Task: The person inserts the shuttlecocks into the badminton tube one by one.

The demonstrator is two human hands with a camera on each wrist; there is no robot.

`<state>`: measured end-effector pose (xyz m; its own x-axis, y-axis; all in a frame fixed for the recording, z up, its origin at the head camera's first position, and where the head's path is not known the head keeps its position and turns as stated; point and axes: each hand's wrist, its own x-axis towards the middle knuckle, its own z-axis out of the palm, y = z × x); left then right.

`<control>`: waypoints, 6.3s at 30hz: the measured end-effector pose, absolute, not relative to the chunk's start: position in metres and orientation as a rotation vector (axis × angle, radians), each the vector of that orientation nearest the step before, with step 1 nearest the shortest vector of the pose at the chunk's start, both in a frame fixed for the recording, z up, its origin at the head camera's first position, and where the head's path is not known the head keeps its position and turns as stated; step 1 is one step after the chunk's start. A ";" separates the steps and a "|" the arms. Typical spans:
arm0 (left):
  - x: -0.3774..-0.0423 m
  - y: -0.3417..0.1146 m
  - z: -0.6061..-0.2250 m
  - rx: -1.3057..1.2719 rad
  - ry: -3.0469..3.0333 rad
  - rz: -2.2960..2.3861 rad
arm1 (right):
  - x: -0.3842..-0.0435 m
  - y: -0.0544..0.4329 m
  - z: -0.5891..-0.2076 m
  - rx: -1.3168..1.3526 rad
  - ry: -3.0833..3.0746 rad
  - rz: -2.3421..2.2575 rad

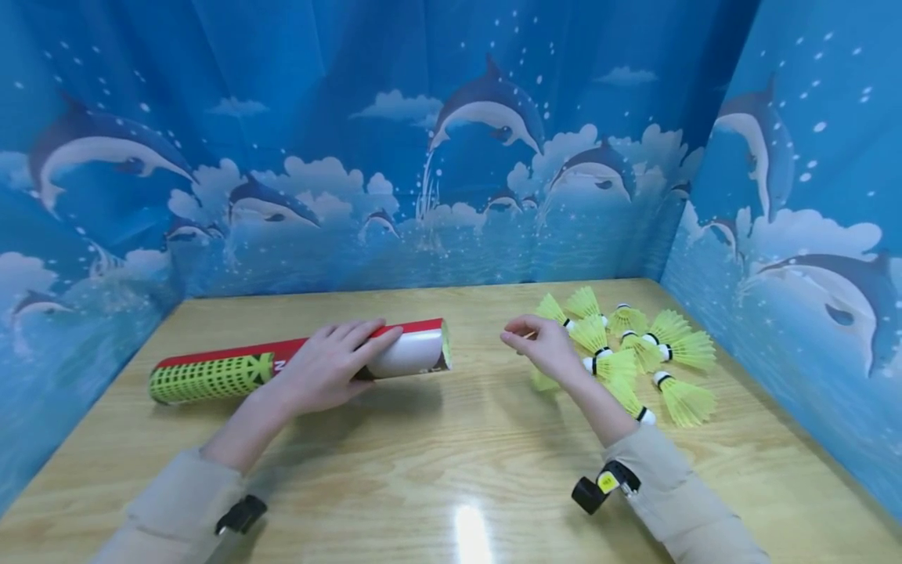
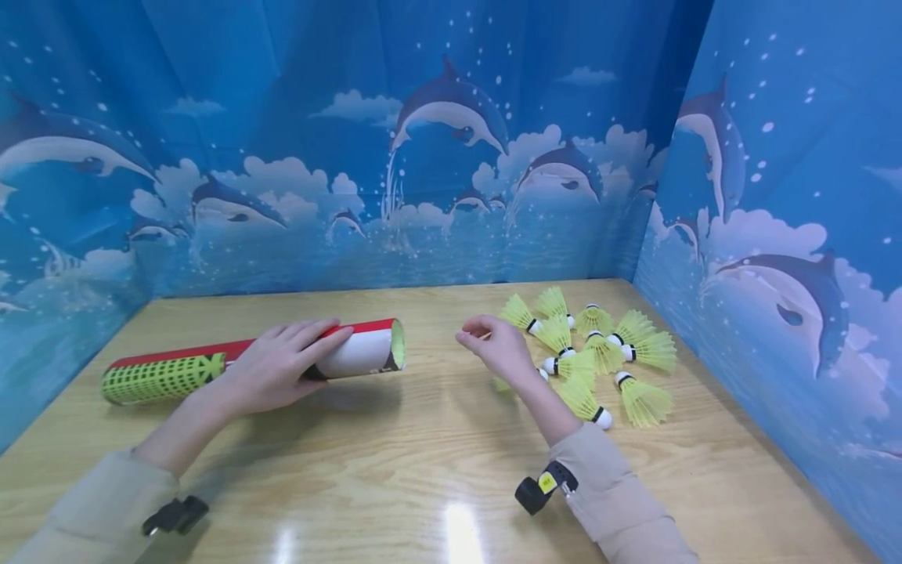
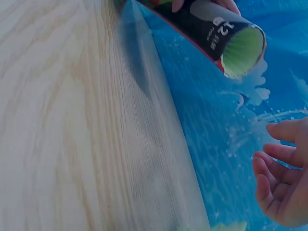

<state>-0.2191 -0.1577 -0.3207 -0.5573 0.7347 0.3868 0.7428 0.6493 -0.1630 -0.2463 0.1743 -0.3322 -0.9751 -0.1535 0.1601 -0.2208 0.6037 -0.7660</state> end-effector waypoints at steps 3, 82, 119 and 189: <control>-0.219 -0.157 -0.321 -1.152 -2.454 -0.021 | -0.245 0.189 -0.333 0.313 -2.752 1.280; -0.215 -0.158 -0.322 -1.149 -2.463 -0.014 | -0.232 0.227 -0.341 0.162 -2.828 1.346; -0.216 -0.157 -0.322 -1.150 -2.480 -0.024 | -0.236 0.211 -0.338 0.155 -2.631 1.621; -0.215 -0.155 -0.320 -1.132 -2.432 0.005 | -0.237 0.104 -0.344 0.288 -2.331 1.684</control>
